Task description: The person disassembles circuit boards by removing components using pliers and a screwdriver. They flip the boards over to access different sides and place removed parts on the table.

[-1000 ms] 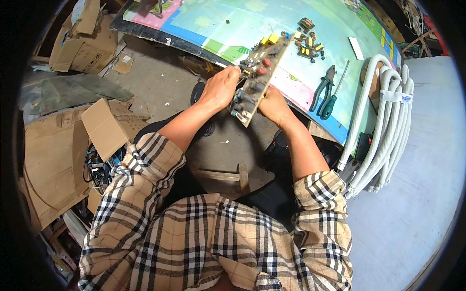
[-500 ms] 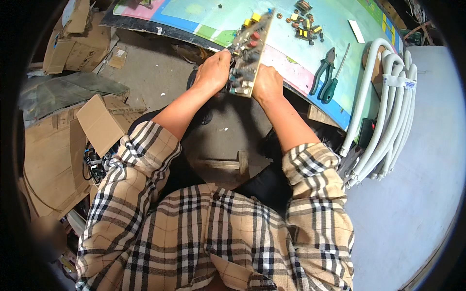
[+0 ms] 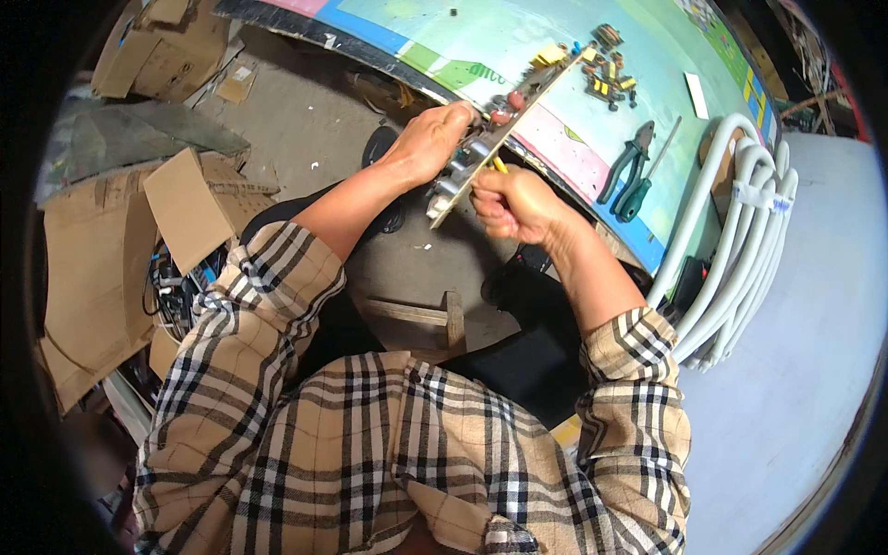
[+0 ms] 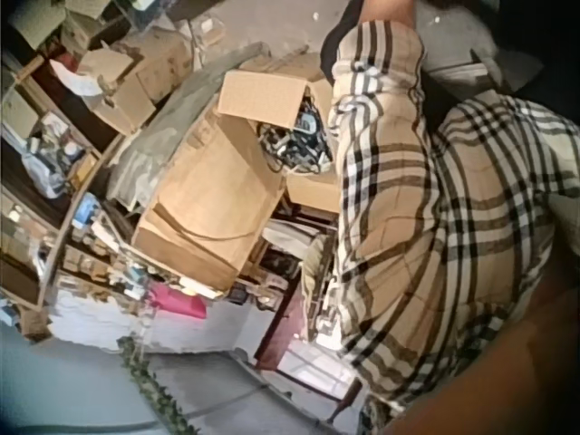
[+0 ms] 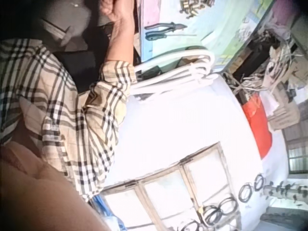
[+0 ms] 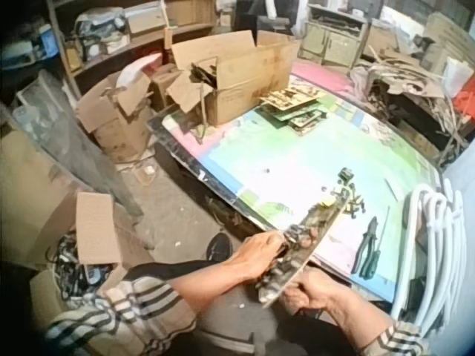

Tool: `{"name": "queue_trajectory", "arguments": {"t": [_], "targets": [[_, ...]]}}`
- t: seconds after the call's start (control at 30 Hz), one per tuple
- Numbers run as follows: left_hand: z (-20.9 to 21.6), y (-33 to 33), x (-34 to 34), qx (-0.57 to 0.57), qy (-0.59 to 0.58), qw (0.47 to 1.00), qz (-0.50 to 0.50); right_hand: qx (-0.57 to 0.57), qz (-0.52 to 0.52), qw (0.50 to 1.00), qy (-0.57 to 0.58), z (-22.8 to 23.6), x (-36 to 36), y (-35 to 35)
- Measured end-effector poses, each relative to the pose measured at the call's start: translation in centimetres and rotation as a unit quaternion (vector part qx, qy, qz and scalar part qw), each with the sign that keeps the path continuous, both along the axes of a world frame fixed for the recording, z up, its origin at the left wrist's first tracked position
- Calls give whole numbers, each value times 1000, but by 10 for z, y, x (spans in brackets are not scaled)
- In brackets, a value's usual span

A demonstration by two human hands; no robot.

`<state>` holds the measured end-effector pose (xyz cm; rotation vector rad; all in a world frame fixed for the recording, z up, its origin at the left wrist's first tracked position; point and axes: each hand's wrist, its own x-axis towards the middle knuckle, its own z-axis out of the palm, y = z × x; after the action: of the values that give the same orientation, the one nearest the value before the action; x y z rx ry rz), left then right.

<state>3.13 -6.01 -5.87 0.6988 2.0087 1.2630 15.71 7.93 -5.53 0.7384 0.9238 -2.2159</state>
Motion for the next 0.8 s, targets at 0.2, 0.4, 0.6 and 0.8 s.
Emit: {"name": "queue_trajectory", "arguments": {"t": [0.2, 0.4, 0.6, 0.8], "targets": [[16, -2, -1, -37, -4, 999, 8, 237, -3, 970, 48, -2, -4, -6], [23, 2, -5, -121, 12, 990, 65, 663, 0, 698, 270, -9, -14, -14], [31, 3, -5, -84, 6, 994, 69, 638, 15, 714, 287, -1, -14, -18], [33, 1, -6, -25, 22, 997, 76, 613, 99, 743, 250, 15, -14, -11]]}}
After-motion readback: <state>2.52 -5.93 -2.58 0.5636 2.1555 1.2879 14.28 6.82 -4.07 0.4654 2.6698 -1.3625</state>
